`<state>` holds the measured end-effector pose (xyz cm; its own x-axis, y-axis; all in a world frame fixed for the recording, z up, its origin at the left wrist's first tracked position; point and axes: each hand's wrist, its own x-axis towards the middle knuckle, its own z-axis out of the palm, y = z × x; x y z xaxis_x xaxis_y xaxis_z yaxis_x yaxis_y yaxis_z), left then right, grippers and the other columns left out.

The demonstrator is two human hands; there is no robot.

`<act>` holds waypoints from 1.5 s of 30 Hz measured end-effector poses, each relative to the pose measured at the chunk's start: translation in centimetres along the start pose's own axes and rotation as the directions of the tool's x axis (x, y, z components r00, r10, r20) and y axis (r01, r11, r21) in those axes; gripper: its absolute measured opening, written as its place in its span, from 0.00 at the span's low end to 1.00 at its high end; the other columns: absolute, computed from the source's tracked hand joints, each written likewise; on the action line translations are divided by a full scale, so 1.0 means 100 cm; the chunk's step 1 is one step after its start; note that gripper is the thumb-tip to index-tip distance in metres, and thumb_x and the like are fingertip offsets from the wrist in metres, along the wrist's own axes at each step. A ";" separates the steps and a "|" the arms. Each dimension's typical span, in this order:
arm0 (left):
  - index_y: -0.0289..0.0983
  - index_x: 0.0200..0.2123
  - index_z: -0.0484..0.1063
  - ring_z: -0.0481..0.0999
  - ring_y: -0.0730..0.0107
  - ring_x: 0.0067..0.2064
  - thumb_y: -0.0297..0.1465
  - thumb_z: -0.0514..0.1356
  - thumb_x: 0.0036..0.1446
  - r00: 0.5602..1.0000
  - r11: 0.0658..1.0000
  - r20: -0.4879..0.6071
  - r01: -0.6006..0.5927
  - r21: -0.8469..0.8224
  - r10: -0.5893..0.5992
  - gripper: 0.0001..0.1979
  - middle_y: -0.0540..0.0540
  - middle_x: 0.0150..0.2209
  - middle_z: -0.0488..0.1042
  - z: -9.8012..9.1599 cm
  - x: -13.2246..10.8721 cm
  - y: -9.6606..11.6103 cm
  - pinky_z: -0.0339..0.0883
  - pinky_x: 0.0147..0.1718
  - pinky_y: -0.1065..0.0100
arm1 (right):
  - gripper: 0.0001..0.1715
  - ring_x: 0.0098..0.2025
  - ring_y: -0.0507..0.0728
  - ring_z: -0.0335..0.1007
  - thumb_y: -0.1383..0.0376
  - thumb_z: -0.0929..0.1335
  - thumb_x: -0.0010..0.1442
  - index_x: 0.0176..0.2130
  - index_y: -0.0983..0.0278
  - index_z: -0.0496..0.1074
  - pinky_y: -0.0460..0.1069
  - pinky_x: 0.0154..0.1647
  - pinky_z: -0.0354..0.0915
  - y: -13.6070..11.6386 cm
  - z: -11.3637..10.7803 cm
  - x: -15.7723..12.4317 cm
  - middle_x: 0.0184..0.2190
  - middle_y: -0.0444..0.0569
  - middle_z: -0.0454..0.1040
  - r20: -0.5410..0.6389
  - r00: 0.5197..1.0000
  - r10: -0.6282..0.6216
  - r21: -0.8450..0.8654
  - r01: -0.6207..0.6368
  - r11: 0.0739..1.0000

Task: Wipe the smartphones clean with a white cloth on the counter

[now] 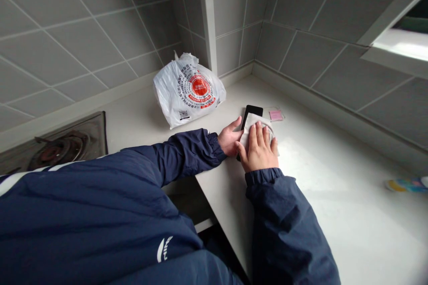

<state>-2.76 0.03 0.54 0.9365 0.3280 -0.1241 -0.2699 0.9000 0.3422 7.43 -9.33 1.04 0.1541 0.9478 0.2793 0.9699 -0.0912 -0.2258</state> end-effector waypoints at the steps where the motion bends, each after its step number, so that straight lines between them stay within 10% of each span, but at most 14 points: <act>1: 0.35 0.67 0.63 0.70 0.56 0.64 0.56 0.36 0.68 1.000 1.000 0.010 0.011 0.022 -0.011 0.41 0.36 0.58 0.74 -0.001 0.000 -0.001 0.50 0.67 0.53 | 0.41 0.74 0.70 0.46 0.52 0.56 0.69 0.72 0.74 0.51 0.71 0.70 0.49 0.000 -0.001 0.000 0.74 0.59 0.47 -0.010 1.000 0.025 0.003 -0.025 1.000; 21: 0.36 0.70 0.59 0.75 0.58 0.58 0.57 0.35 0.68 0.992 0.987 0.005 0.122 0.108 -0.123 0.41 0.38 0.58 0.74 -0.010 -0.002 -0.002 0.56 0.62 0.57 | 0.40 0.76 0.66 0.42 0.49 0.54 0.71 0.72 0.68 0.51 0.71 0.70 0.48 -0.008 -0.019 0.001 0.75 0.55 0.45 0.126 0.991 -0.043 0.032 0.039 0.999; 27: 0.36 0.69 0.60 0.73 0.56 0.60 0.56 0.34 0.68 0.994 0.992 0.054 0.092 0.082 -0.097 0.41 0.37 0.59 0.73 -0.006 -0.002 -0.003 0.54 0.64 0.55 | 0.46 0.74 0.70 0.44 0.46 0.54 0.70 0.72 0.73 0.48 0.75 0.69 0.48 -0.005 -0.019 0.000 0.74 0.60 0.44 0.127 0.983 0.132 0.011 -0.134 0.991; 33: 0.33 0.65 0.65 0.74 0.55 0.59 0.57 0.36 0.68 0.987 0.992 -0.105 0.122 0.009 -0.120 0.42 0.36 0.54 0.77 0.003 -0.003 0.000 0.53 0.64 0.53 | 0.42 0.75 0.67 0.42 0.49 0.55 0.70 0.72 0.70 0.51 0.73 0.69 0.48 -0.014 -0.019 -0.004 0.74 0.59 0.45 0.187 0.981 -0.056 0.002 0.057 0.998; 40: 0.36 0.67 0.63 0.73 0.57 0.60 0.56 0.34 0.68 0.997 0.994 -0.022 0.078 0.082 -0.076 0.41 0.37 0.56 0.75 -0.002 0.000 -0.004 0.51 0.66 0.54 | 0.44 0.75 0.68 0.44 0.47 0.53 0.70 0.73 0.71 0.48 0.77 0.67 0.49 -0.007 -0.022 0.000 0.74 0.59 0.44 0.151 0.978 0.142 -0.013 -0.141 0.990; 45: 0.33 0.66 0.65 0.73 0.55 0.60 0.57 0.33 0.67 0.990 0.991 -0.085 0.121 0.057 -0.116 0.43 0.35 0.55 0.76 0.003 -0.002 -0.001 0.53 0.64 0.53 | 0.40 0.74 0.68 0.45 0.49 0.55 0.70 0.71 0.69 0.53 0.75 0.67 0.50 -0.017 -0.022 -0.005 0.74 0.58 0.47 0.171 0.985 -0.006 -0.009 0.008 1.000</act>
<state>-2.90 -0.21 0.82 0.9390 0.2450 -0.2414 -0.1417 0.9151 0.3775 6.11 -10.27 3.32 0.1134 0.9866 0.1175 0.9728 -0.0863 -0.2149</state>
